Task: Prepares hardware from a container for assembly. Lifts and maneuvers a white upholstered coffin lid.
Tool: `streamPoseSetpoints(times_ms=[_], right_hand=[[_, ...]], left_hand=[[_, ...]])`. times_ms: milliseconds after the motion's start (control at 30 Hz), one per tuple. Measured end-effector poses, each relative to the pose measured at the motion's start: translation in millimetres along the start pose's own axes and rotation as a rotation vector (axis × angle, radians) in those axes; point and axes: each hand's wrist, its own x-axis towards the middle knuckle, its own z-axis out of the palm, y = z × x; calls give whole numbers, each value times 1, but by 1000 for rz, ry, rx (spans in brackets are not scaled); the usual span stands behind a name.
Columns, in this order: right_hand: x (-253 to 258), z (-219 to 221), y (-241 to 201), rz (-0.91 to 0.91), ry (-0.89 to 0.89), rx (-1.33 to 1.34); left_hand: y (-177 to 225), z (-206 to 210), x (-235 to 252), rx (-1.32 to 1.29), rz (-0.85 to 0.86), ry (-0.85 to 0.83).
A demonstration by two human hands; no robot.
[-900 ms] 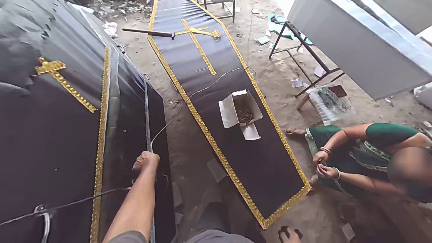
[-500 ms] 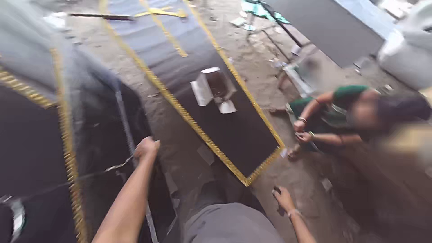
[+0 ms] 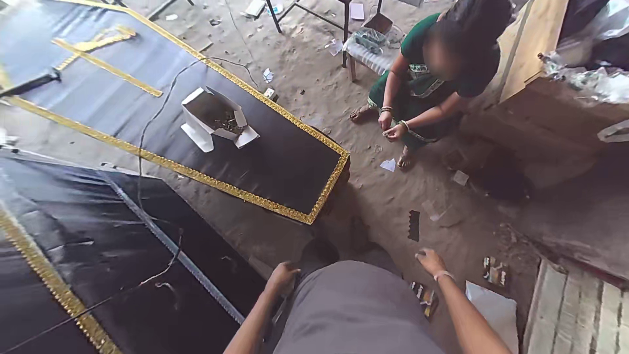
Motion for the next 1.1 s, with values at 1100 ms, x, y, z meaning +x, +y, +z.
streamPoseSetpoints(times_ms=[1100], right_hand=[[-12, 0, -210, -696, 416, 46]], left_hand=[[-69, 80, -84, -283, -61, 169]])
